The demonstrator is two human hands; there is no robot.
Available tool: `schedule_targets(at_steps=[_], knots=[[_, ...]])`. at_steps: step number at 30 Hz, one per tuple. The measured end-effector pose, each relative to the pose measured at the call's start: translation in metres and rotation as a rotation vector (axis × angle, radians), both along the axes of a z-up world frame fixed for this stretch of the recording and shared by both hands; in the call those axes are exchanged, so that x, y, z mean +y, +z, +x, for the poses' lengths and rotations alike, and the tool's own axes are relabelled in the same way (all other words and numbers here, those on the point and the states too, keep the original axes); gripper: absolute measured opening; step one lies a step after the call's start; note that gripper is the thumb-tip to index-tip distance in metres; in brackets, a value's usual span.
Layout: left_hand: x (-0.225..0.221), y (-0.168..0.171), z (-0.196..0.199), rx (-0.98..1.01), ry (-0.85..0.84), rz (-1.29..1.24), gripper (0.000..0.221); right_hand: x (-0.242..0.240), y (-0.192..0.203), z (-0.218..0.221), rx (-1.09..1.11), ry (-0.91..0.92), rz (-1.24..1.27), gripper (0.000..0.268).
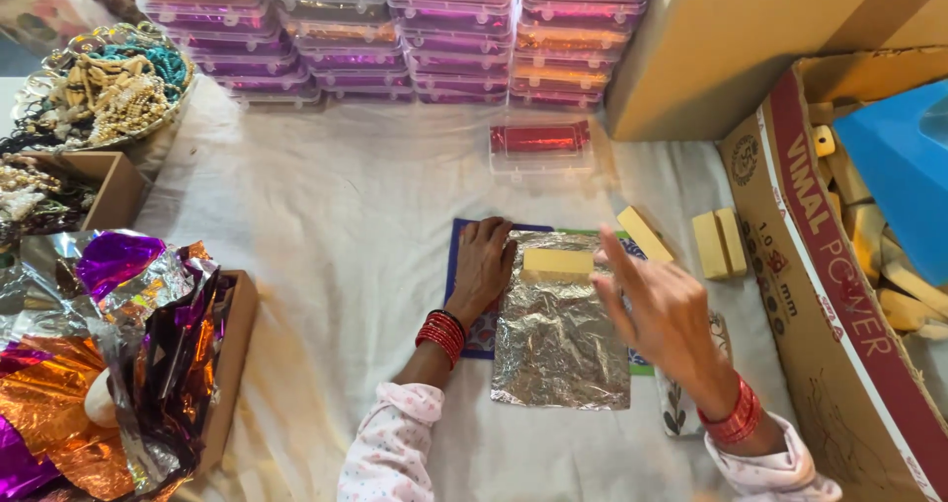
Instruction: Wrapping small wooden blocks in foil and paper labels.
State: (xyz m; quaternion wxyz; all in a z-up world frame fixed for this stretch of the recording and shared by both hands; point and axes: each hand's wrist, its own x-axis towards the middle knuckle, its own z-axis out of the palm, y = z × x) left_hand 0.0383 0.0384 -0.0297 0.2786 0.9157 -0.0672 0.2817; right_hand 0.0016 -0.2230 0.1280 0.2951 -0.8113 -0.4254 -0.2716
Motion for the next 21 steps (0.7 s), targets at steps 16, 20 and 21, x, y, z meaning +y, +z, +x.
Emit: schedule_targets(at_steps=[16, 20, 21], knots=[[-0.001, 0.004, -0.005, 0.013, -0.025, -0.019, 0.015, -0.052, -0.125, 0.083, 0.34, -0.542, -0.406, 0.065], [-0.001, 0.004, -0.004, -0.07, -0.035, -0.023, 0.013, -0.055, -0.129, 0.086, 0.329, -0.537, -0.4, 0.065], [-0.001, 0.003, -0.004, -0.033, -0.051, -0.043, 0.011, -0.058, -0.138, 0.091, 0.247, -0.525, -0.398, 0.063]])
